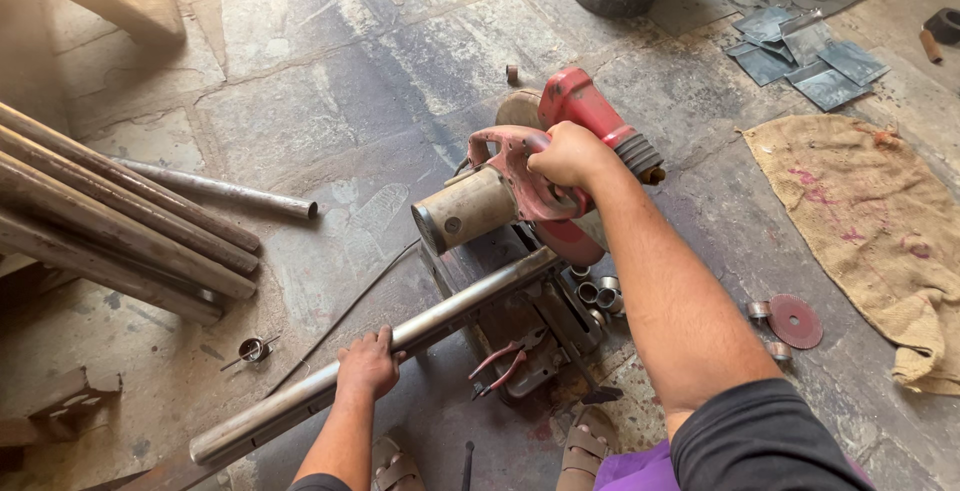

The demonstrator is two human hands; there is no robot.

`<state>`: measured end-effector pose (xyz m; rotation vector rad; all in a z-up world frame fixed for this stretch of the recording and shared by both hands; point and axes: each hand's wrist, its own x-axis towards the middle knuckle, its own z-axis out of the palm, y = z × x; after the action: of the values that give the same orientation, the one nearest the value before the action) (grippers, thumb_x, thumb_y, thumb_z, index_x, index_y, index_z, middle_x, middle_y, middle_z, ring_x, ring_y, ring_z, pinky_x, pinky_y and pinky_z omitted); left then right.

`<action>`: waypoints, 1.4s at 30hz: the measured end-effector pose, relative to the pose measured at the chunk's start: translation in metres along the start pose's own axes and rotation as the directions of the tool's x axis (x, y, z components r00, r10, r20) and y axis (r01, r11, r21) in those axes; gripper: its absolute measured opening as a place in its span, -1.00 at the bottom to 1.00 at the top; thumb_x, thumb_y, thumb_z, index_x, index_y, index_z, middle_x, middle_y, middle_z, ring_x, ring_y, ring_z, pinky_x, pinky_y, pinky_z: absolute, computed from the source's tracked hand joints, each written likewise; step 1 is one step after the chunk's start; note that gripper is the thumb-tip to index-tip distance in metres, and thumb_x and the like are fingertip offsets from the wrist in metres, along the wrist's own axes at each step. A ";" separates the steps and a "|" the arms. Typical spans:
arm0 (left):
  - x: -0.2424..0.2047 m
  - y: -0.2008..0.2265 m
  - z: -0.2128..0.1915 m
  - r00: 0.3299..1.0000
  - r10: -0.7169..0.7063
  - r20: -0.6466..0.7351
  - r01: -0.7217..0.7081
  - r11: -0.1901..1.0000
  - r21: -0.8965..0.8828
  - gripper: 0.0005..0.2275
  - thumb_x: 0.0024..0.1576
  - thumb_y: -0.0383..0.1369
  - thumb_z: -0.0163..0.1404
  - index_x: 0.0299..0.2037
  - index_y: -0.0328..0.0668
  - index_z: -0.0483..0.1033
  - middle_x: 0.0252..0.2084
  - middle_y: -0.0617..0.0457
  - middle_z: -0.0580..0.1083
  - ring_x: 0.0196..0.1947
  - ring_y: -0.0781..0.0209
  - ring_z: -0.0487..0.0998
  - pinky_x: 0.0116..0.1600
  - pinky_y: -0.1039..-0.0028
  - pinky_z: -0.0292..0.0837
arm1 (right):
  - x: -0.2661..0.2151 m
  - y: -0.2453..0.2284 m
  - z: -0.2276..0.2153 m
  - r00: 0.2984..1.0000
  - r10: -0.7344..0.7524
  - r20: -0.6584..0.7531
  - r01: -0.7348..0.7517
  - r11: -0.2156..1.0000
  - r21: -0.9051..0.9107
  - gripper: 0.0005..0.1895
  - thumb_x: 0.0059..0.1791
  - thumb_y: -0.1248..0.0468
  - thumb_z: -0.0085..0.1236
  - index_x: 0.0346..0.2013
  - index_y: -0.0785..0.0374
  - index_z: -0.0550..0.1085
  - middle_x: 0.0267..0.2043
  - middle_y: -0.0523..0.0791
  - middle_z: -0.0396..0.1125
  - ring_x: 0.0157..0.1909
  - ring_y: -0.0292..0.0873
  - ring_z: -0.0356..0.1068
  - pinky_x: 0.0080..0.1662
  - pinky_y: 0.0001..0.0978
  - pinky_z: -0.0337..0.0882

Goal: The person uses a red angle grinder to cut a long metal pipe clamped in a vise. Sparks fly as the blade cuts through the metal. The person holds the pipe steady with one hand while operating the grinder with the other.

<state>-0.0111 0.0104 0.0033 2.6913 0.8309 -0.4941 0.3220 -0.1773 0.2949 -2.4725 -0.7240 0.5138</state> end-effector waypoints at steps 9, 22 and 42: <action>-0.003 0.001 -0.001 1.000 0.004 -0.027 -0.004 1.000 0.002 -0.53 0.22 0.00 -0.05 0.28 0.05 0.27 0.16 -0.04 0.43 0.23 -0.05 0.40 0.27 -0.06 0.21 | -0.032 0.006 0.009 1.000 0.012 -0.028 -0.009 0.994 0.108 -0.83 -0.16 0.31 0.15 -0.36 0.37 0.53 -0.54 -0.01 0.45 -0.56 -0.11 0.45 -0.43 -0.19 0.43; -0.002 0.000 0.004 0.999 -0.003 -0.034 0.005 0.999 0.036 -0.54 0.22 0.00 -0.05 0.27 0.07 0.28 0.15 -0.04 0.45 0.23 -0.04 0.43 0.29 -0.10 0.18 | -0.034 0.011 0.011 0.999 0.014 -0.049 -0.008 0.993 0.116 -0.80 -0.17 0.29 0.20 -0.32 0.35 0.52 -0.52 -0.03 0.45 -0.55 -0.12 0.44 -0.43 -0.20 0.42; -0.010 0.008 -0.014 0.998 -0.032 0.048 0.029 0.998 0.060 -0.48 0.27 -0.02 -0.10 0.40 0.05 0.17 0.22 -0.03 0.40 0.29 -0.01 0.37 0.41 -0.12 0.04 | -0.042 0.011 0.011 0.998 -0.004 -0.063 0.013 0.989 0.149 -0.84 -0.16 0.29 0.21 -0.36 0.33 0.52 -0.58 -0.07 0.42 -0.59 -0.17 0.41 -0.47 -0.23 0.39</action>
<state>-0.0108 0.0044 0.0215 2.7115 0.8583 -0.5985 0.2878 -0.2054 0.2885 -2.3341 -0.6465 0.4677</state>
